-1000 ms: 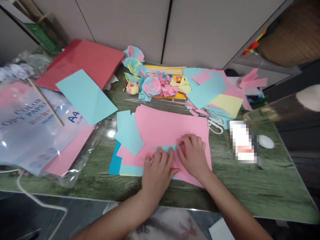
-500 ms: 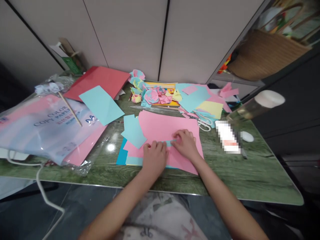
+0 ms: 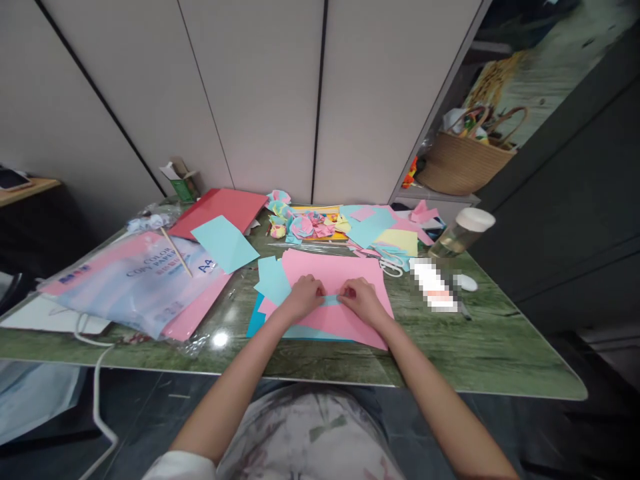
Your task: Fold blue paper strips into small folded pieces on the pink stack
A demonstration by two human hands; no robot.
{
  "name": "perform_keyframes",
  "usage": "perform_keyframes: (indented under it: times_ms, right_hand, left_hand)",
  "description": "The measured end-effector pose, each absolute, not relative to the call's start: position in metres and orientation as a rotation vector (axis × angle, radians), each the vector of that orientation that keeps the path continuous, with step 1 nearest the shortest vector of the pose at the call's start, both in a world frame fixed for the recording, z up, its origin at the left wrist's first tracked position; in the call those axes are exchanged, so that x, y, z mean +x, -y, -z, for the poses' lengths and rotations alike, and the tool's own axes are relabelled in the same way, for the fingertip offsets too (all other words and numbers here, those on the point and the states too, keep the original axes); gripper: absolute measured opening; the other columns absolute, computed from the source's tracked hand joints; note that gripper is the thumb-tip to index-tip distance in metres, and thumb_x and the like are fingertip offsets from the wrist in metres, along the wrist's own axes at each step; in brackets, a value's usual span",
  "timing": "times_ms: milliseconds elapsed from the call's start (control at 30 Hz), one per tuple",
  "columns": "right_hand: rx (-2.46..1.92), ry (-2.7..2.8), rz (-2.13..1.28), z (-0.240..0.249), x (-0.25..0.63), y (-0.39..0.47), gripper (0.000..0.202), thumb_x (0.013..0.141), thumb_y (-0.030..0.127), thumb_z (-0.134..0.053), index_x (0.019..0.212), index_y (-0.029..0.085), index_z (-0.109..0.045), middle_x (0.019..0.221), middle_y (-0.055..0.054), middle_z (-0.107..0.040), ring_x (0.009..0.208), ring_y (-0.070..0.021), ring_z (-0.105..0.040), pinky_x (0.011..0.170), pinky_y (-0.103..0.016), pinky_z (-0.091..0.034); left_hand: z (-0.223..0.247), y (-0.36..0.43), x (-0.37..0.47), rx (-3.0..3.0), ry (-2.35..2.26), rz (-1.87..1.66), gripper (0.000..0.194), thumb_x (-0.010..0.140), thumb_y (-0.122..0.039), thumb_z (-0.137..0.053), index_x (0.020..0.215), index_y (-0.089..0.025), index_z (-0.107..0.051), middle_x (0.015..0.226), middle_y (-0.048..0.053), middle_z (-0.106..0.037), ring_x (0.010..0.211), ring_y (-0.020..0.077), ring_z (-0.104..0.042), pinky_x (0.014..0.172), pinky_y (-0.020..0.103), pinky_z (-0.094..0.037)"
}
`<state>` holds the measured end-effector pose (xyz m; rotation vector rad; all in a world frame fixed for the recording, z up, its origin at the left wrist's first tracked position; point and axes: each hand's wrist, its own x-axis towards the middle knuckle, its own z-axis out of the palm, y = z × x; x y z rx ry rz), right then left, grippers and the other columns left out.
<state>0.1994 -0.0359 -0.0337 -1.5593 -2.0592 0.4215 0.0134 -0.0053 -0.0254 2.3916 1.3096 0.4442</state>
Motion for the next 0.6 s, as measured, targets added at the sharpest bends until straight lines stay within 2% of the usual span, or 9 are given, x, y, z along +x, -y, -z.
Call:
perform_keyframes:
  times_ms: [133, 267, 400, 600]
  right_hand:
    - [-1.484, 2.043, -0.357, 0.032, 0.198, 0.037, 0.012, 0.074, 0.027, -0.056, 0.086, 0.024, -0.057, 0.078, -0.001, -0.06, 0.079, -0.0166, -0.046, 0.071, -0.031, -0.029]
    - [-1.44, 2.165, -0.198, 0.029, 0.199, 0.041, 0.012, 0.079, 0.03, -0.051, 0.079, 0.023, -0.06, 0.084, -0.004, -0.06, 0.086, -0.0195, -0.043, 0.075, -0.034, -0.028]
    - [-1.431, 2.276, -0.151, 0.029, 0.2, 0.045, 0.013, 0.08, 0.03, -0.048, 0.081, 0.023, -0.059, 0.089, -0.004, -0.058, 0.089, -0.0192, -0.042, 0.075, -0.034, -0.028]
    - [-1.436, 2.347, -0.214, 0.026, 0.198, 0.048, 0.016, 0.083, 0.03, -0.043, 0.083, 0.021, -0.057, 0.085, -0.004, -0.059, 0.086, -0.0177, -0.043, 0.074, -0.033, -0.028]
  left_hand:
    - [0.025, 0.009, 0.007, 2.412, -1.314, -0.573, 0.01, 0.073, -0.015, -0.052, 0.079, -0.017, -0.059, 0.08, 0.003, -0.057, 0.082, 0.0147, -0.049, 0.072, 0.026, -0.037]
    - [0.031, 0.015, 0.003, 2.549, -1.267, -0.651, 0.007, 0.075, -0.019, -0.054, 0.075, -0.019, -0.061, 0.076, 0.002, -0.059, 0.081, 0.0156, -0.048, 0.075, 0.03, -0.033]
    - [0.038, 0.022, -0.001, 2.74, -1.162, -0.606, 0.011, 0.078, -0.022, -0.052, 0.078, -0.02, -0.062, 0.074, 0.001, -0.061, 0.077, 0.0156, -0.048, 0.071, 0.031, -0.032]
    - [0.037, 0.035, -0.004, 2.796, -1.225, -0.473, 0.016, 0.08, -0.019, -0.048, 0.09, -0.02, -0.06, 0.079, 0.003, -0.06, 0.08, 0.0157, -0.048, 0.073, 0.031, -0.033]
